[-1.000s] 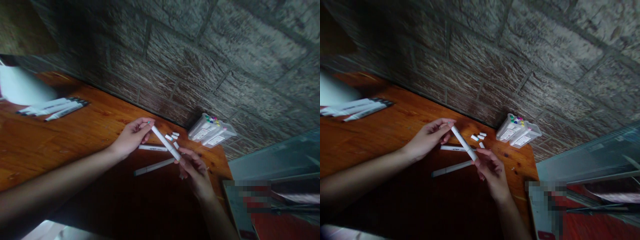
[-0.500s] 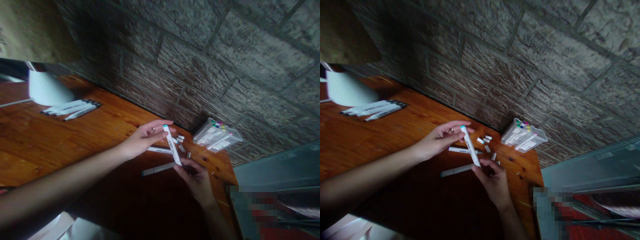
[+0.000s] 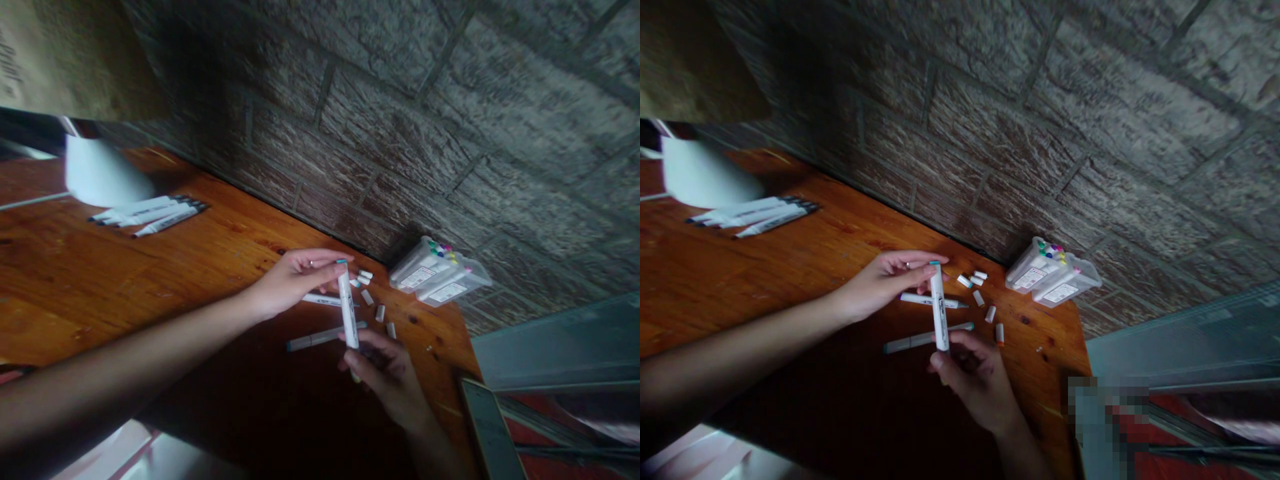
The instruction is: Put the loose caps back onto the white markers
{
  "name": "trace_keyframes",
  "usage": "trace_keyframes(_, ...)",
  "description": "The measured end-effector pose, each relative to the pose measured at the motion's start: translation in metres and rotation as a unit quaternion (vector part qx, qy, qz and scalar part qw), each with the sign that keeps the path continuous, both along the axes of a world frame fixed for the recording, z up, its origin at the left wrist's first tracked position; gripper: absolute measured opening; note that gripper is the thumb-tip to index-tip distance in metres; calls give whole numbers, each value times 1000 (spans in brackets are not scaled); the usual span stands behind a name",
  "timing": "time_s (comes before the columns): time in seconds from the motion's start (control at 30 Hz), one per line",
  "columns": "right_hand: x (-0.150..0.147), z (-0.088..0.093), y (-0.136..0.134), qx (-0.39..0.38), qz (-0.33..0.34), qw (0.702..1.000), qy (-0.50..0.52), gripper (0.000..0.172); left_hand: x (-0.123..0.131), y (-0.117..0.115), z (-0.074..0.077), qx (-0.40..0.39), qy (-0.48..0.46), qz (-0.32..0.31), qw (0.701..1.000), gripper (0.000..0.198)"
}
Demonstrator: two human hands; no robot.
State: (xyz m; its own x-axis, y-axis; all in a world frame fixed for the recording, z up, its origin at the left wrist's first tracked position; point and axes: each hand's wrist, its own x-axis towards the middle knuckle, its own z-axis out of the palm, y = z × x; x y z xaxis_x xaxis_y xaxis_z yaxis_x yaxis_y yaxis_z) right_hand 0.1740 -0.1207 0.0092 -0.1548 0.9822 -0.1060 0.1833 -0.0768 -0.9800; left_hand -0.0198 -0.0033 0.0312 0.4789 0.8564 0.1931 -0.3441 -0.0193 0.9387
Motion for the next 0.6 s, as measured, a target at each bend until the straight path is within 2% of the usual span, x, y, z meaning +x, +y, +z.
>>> trace_keyframes(0.13, -1, 1, 1, -5, -5, 1000, 14, 29, 6, -2, -5, -21, -10, 30, 999, 26)
trace_keyframes(0.33, -1, -4, 12, -6, -29, 999, 18, 31, 15, -3, -14, 15, 22, 74, 997, 28)
trace_keyframes(0.43, 10, -11, 20, 20, -110, 992, 52, 33, 12, 5, -17, 4, 12, 174, 985, 33)
trace_keyframes(0.53, 28, -11, 29, 91, -225, 965, 103, 35, 4, 15, -17, -40, 34, 202, 978, 39)
trace_keyframes(0.6, 44, -2, 35, 170, -302, 934, 88, 41, 1, 19, -17, -42, 56, 209, 975, 48)
